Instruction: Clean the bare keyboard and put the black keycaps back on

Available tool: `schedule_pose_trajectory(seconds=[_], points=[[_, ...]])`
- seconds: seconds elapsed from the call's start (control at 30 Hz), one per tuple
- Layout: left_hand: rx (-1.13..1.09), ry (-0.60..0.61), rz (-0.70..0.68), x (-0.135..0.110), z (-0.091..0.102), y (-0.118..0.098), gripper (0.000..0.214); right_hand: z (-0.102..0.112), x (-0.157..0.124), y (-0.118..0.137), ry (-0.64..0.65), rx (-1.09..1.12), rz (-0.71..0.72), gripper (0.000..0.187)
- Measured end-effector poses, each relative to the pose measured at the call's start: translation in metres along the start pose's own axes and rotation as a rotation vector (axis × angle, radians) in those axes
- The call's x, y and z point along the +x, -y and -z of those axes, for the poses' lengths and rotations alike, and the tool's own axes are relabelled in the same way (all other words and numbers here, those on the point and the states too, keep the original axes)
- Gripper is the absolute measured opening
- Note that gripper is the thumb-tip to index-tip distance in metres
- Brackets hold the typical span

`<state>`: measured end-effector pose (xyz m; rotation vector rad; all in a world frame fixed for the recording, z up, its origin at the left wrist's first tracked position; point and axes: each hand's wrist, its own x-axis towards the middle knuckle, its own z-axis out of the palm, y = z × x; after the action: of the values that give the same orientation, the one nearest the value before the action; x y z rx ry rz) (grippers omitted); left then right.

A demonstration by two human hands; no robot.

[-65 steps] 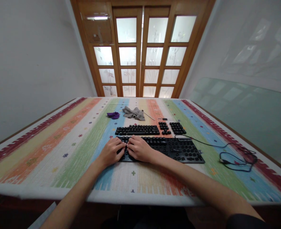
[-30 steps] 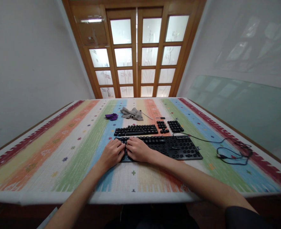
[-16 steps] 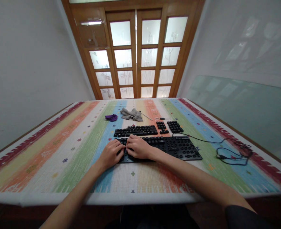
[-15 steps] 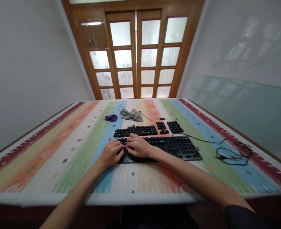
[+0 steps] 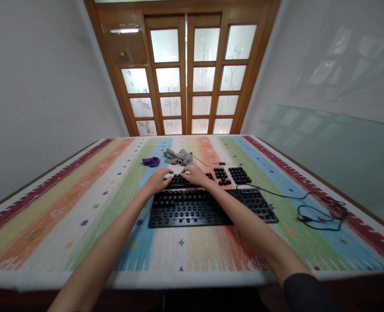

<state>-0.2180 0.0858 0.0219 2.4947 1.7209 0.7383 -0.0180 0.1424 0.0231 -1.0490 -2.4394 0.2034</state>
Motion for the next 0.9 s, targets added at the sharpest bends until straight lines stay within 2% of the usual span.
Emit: schedule_pose_trajectory(seconds=[0.17, 0.33, 0.9], points=[[0.009, 0.084, 0.006, 0.022, -0.013, 0.012, 0.031, -0.007, 0.009, -0.005, 0.053, -0.031, 0.000, 0.019], [0.012, 0.137, 0.015, 0.032, -0.017, 0.017, 0.033, -0.011, 0.014, -0.006, 0.093, -0.048, -0.006, 0.021], [-0.068, 0.132, 0.033, 0.048, -0.020, 0.016, 0.019, -0.017, 0.027, -0.009, 0.114, -0.052, -0.038, 0.015]])
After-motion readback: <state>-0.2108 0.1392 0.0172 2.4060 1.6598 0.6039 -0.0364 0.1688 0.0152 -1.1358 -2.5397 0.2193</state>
